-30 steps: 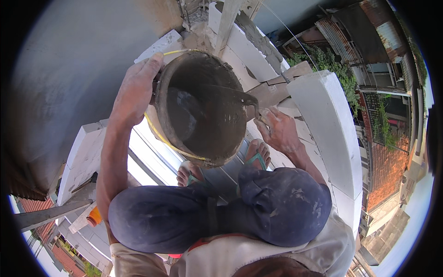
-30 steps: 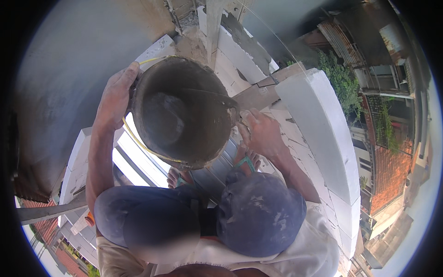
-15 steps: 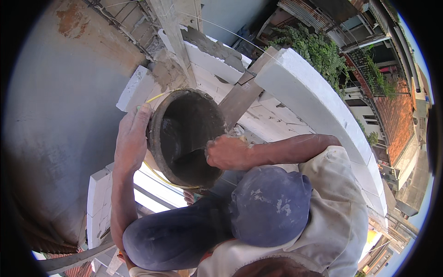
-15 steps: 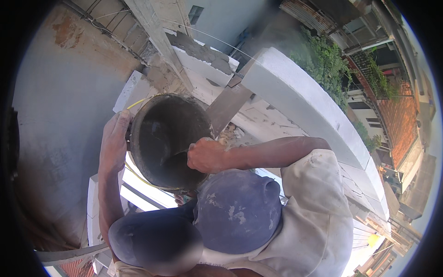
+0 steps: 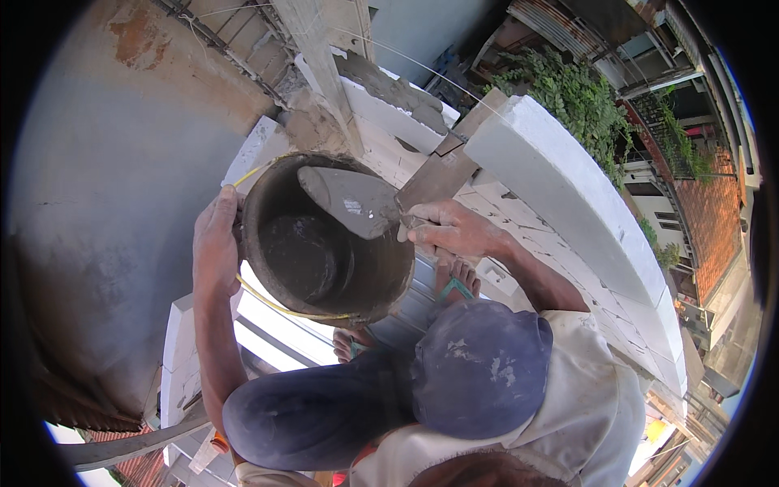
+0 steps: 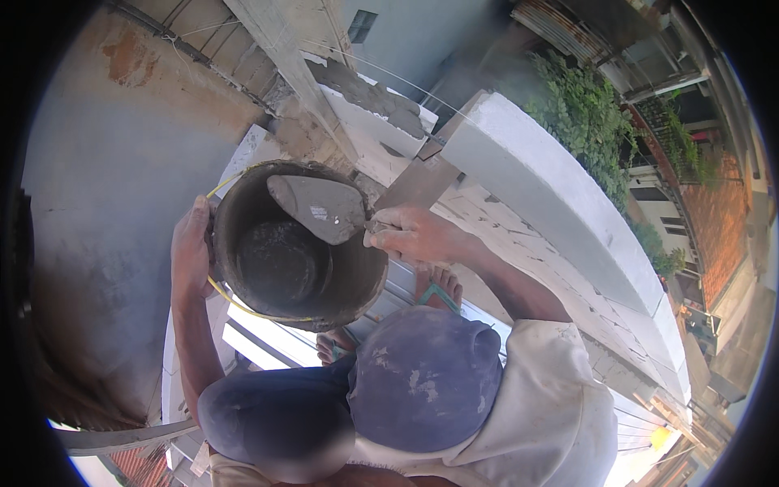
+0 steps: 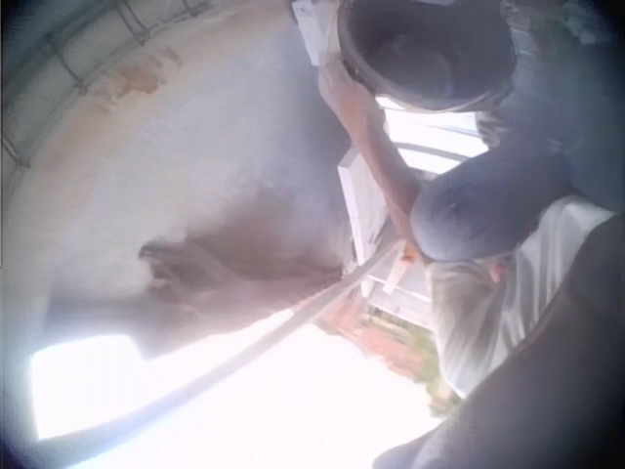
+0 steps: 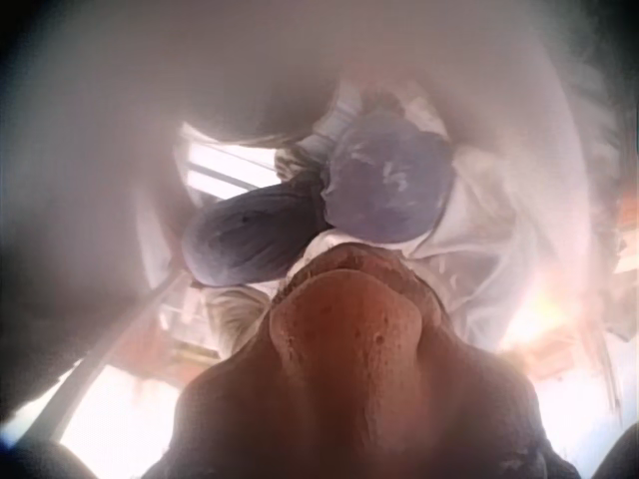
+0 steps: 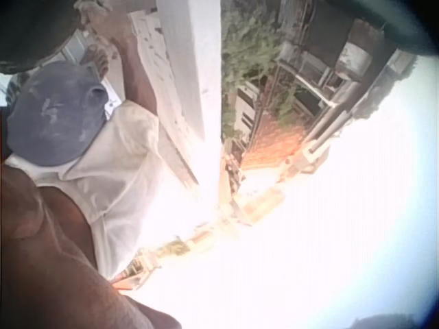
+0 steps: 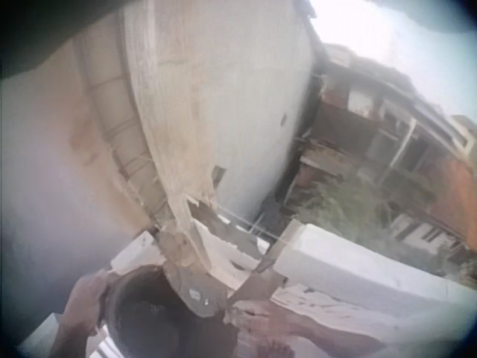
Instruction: The person installs white rectangular tiles onto a curved wall section on a rooftop. They apply cement mortar from a bucket using a trowel, position the tiles, and tap them into place with a hammer. The person also uses a tape measure to check dimensions and a string line for alignment.
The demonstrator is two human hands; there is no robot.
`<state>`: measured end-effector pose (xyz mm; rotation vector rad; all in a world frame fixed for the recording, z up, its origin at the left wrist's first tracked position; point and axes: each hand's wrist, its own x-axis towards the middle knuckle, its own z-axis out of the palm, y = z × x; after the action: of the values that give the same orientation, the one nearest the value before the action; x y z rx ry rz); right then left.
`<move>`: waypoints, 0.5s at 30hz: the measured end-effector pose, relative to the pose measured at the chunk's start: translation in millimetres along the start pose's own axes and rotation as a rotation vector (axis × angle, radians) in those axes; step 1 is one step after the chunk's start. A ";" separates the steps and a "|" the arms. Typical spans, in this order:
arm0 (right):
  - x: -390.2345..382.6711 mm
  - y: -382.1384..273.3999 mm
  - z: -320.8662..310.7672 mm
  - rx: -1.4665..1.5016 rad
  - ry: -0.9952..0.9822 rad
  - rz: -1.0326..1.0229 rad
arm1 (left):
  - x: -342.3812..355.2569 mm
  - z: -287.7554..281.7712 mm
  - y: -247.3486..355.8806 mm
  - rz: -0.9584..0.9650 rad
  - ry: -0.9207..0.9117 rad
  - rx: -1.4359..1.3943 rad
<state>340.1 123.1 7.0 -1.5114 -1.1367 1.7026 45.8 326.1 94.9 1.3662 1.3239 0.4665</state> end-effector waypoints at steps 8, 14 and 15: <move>133.8 -6.0 -95.9 -0.726 0.724 -0.224 | 5.6 1.5 -8.2 0.031 0.035 -0.036; 211.8 -91.2 -109.5 -0.960 0.640 0.016 | -1.4 -0.3 -1.1 -0.004 0.068 -0.008; 218.3 -96.0 -107.5 -1.011 0.613 0.017 | -1.9 -1.5 -2.3 0.000 0.065 -0.004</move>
<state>394.9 378.3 -11.3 -2.3750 -1.6923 0.4916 43.0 324.5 94.1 1.3574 1.3747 0.5176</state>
